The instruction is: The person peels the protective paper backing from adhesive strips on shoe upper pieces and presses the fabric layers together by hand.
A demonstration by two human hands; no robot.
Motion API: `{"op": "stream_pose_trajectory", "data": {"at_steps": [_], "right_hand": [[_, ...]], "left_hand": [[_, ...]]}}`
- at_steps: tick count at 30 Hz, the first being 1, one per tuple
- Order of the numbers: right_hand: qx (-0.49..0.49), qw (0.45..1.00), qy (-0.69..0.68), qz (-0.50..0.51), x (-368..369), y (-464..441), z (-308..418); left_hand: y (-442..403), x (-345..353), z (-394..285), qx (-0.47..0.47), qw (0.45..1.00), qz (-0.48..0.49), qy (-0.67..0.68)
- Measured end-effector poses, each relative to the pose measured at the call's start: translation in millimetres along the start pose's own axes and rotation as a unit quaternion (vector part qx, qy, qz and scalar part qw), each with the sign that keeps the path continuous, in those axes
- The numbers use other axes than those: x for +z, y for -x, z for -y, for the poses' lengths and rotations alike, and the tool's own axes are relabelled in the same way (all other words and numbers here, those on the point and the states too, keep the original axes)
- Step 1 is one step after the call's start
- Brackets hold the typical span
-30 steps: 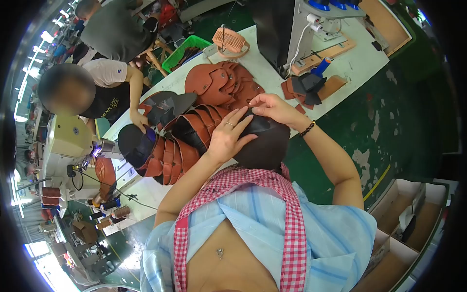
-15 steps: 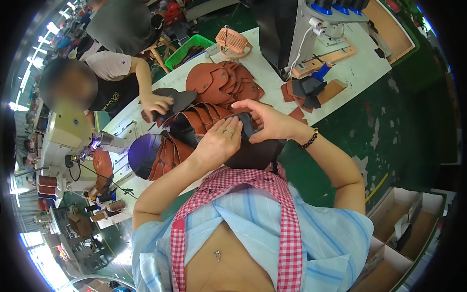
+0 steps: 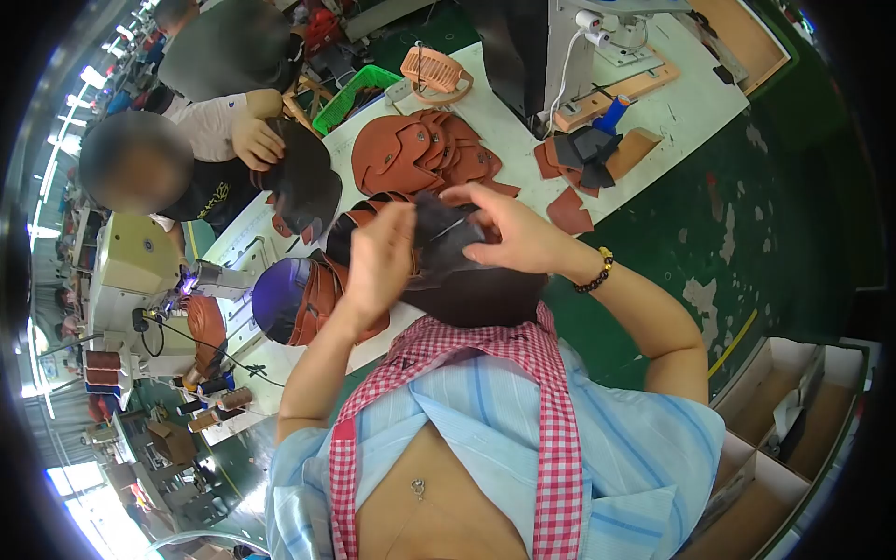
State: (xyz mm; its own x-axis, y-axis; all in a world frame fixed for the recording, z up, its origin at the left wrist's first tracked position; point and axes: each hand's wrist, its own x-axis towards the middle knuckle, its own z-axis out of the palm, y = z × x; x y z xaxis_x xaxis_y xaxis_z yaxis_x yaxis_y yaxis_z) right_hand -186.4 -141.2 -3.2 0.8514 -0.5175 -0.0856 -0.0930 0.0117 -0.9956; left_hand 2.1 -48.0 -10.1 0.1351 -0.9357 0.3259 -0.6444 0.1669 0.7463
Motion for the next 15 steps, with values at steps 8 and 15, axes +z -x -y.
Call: {"op": "stream_pose_trajectory", "data": {"at_steps": [8, 15], "right_hand": [[0.044, 0.996, 0.015, 0.073, -8, -4, -6], [-0.012, 0.991, 0.091, 0.101, -7, 0, 9]], "left_hand": [[-4, -13, -4, -0.032, 0.981, 0.124, 0.149], [-10, -27, -5, -0.155, 0.948, 0.186, 0.205]]}}
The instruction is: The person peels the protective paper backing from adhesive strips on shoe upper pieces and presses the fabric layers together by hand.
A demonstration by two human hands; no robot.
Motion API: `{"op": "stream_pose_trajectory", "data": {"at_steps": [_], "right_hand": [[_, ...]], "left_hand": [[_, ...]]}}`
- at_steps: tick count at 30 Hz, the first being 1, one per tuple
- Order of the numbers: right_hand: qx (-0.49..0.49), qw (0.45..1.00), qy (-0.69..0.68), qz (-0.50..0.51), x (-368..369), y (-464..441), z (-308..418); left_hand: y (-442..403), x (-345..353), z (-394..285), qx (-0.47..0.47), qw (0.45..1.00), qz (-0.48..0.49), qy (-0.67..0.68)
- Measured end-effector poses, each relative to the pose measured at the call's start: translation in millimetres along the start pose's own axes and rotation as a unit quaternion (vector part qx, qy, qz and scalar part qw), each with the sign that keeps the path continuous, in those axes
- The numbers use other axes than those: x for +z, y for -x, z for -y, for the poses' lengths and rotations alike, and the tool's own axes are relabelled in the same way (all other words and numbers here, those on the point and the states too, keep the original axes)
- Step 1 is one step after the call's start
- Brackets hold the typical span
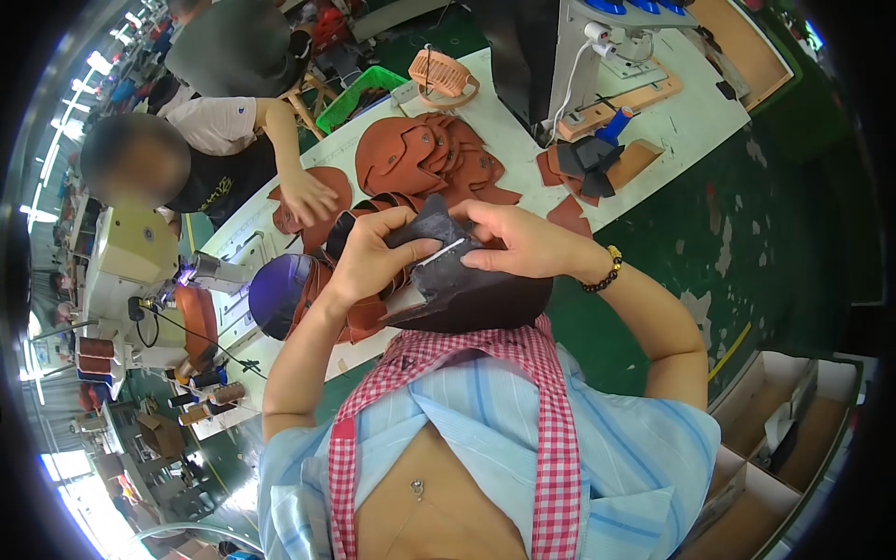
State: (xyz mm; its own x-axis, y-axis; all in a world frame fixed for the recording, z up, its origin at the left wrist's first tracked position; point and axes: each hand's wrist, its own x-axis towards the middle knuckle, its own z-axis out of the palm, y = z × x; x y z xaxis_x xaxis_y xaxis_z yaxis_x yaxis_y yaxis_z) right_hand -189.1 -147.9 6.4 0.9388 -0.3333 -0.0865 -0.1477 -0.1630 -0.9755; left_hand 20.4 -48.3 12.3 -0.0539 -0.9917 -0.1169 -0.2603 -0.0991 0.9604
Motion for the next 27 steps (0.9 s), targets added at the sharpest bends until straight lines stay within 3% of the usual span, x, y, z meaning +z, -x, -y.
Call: {"op": "stream_pose_trajectory", "data": {"at_steps": [2, 5, 8, 11, 14, 21, 27], "right_hand": [[0.050, 0.990, 0.128, 0.008, -6, 3, 25], [0.008, 0.989, 0.144, 0.005, -7, 3, 24], [0.022, 0.998, 0.062, -0.007, -6, 1, 25], [-0.164, 0.953, 0.206, -0.150, 1, -1, 23], [-0.297, 0.870, 0.373, -0.128, 2, -3, 23], [-0.324, 0.838, 0.430, -0.086, 7, -7, 31], [-0.297, 0.864, 0.401, -0.070, 14, -3, 37]], "left_hand": [[0, 2, 1, -0.003, 0.999, 0.007, 0.041], [1, 4, 4, -0.003, 0.998, 0.023, 0.062], [3, 0, 8, -0.037, 0.994, 0.061, 0.079], [7, -1, 7, -0.070, 0.978, 0.073, 0.183], [10, 5, 12, -0.083, 0.964, 0.068, 0.242], [17, 7, 6, -0.144, 0.940, 0.079, 0.297], [32, 20, 0, -0.125, 0.953, 0.037, 0.273]]}}
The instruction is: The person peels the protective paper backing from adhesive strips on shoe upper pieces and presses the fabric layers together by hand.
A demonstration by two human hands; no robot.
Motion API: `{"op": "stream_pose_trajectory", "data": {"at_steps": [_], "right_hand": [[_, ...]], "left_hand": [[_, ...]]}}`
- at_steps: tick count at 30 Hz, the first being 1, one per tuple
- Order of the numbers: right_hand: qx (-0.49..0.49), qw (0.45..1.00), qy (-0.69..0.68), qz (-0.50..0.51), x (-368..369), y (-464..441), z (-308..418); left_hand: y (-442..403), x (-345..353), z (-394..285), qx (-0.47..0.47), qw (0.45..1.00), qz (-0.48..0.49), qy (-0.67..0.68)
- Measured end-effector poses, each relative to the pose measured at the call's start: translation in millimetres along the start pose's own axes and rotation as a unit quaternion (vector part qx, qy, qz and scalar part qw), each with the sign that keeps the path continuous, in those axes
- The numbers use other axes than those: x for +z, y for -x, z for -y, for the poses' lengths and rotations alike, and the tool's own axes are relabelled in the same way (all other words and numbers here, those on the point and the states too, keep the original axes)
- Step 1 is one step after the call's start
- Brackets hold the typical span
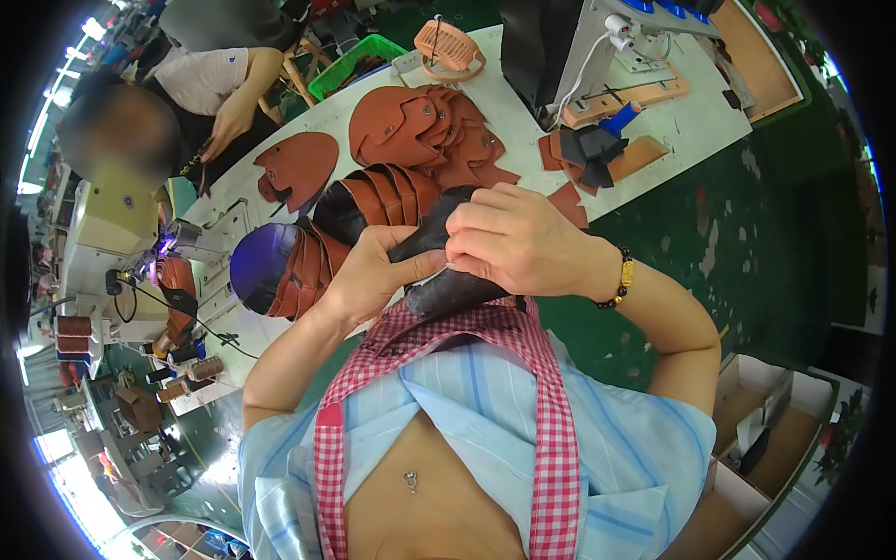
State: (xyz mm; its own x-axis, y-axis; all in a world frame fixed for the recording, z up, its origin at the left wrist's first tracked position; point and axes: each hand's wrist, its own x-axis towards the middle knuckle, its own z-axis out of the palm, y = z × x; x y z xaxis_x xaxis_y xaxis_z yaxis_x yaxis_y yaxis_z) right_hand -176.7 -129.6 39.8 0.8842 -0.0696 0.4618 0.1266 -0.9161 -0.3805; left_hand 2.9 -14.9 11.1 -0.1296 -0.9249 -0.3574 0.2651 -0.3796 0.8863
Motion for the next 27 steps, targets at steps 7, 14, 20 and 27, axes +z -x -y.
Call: {"op": "stream_pose_trajectory", "data": {"at_steps": [7, 14, 20, 27], "right_hand": [[0.186, 0.955, -0.230, 0.016, 1, 4, 10], [0.160, 0.944, -0.290, 0.005, -14, -9, -8], [0.081, 0.976, -0.198, 0.033, -9, -8, -2], [0.063, 0.982, -0.176, 0.018, -6, -5, 10]], "left_hand": [[12, 15, 5, 0.086, 0.993, -0.062, -0.058], [8, 5, -8, 0.048, 0.993, -0.029, 0.099], [14, -5, -9, -0.073, 0.985, 0.017, 0.153], [24, -3, -10, 0.007, 0.999, 0.036, 0.029]]}}
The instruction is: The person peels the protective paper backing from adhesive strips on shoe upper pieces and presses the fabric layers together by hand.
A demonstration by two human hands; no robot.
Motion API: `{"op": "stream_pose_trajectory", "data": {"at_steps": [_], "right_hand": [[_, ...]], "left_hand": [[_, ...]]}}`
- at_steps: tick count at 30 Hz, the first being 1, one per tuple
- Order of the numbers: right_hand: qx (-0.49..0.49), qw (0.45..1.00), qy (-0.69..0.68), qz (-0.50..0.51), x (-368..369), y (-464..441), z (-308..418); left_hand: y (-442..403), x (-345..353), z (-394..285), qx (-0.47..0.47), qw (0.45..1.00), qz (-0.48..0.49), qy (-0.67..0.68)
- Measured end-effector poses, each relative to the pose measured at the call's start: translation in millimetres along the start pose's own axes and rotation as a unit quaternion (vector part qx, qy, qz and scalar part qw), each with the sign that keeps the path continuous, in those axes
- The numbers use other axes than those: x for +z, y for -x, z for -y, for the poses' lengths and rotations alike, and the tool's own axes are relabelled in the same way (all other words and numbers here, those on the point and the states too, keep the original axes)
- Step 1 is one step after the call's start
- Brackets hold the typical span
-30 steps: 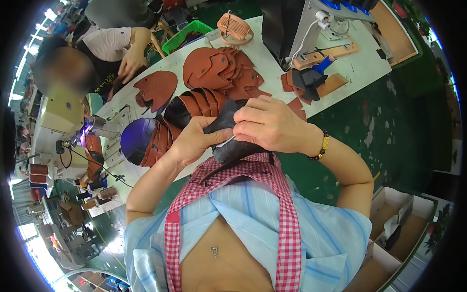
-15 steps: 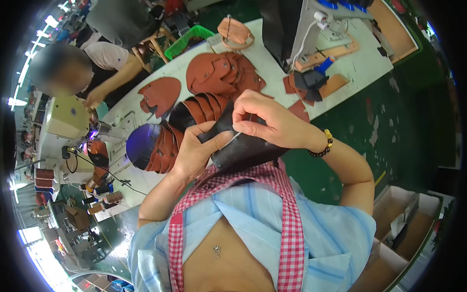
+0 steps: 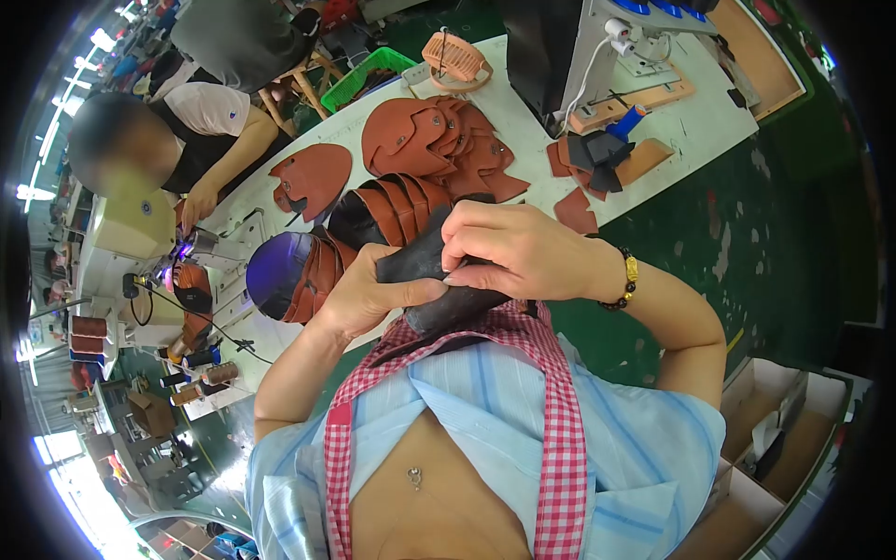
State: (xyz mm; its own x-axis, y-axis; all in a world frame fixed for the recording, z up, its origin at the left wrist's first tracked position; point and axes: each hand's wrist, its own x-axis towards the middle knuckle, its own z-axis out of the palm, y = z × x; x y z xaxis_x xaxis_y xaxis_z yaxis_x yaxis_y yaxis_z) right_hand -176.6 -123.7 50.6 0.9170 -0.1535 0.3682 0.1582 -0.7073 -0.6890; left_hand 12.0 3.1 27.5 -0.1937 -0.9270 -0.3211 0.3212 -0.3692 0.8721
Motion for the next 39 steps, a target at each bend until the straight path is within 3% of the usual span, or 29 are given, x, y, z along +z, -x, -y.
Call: {"op": "stream_pose_trajectory", "data": {"at_steps": [7, 11, 13, 15, 16, 19, 26, 29, 39], "right_hand": [[0.066, 0.995, -0.070, -0.026, 7, 0, 11], [0.119, 0.987, -0.102, 0.024, 2, 0, 5], [0.039, 0.992, 0.001, -0.120, -8, -10, 11], [-0.007, 0.960, 0.121, -0.251, -19, -13, 18], [-0.006, 0.943, 0.231, -0.239, -19, -7, 24], [0.013, 0.937, 0.279, -0.211, 17, -13, 20], [-0.009, 0.949, 0.205, -0.240, 26, -14, -1], [0.014, 0.966, 0.177, -0.188, 19, -13, 0], [-0.076, 0.941, 0.328, -0.018, 4, -19, -4]], "left_hand": [[2, 7, 7, 0.059, 0.997, -0.028, -0.043], [4, 15, 7, 0.067, 0.994, -0.061, -0.055], [-1, 14, 8, 0.090, 0.990, -0.106, -0.013], [-8, 13, 5, 0.113, 0.981, -0.154, 0.043], [-13, 12, 7, 0.115, 0.974, -0.177, 0.087], [-22, 8, 10, 0.127, 0.967, -0.187, 0.118], [-20, 12, 10, 0.128, 0.951, -0.185, 0.214], [-20, 24, 10, 0.150, 0.935, -0.217, 0.238], [-17, 24, 33, 0.242, 0.935, -0.226, 0.129]]}}
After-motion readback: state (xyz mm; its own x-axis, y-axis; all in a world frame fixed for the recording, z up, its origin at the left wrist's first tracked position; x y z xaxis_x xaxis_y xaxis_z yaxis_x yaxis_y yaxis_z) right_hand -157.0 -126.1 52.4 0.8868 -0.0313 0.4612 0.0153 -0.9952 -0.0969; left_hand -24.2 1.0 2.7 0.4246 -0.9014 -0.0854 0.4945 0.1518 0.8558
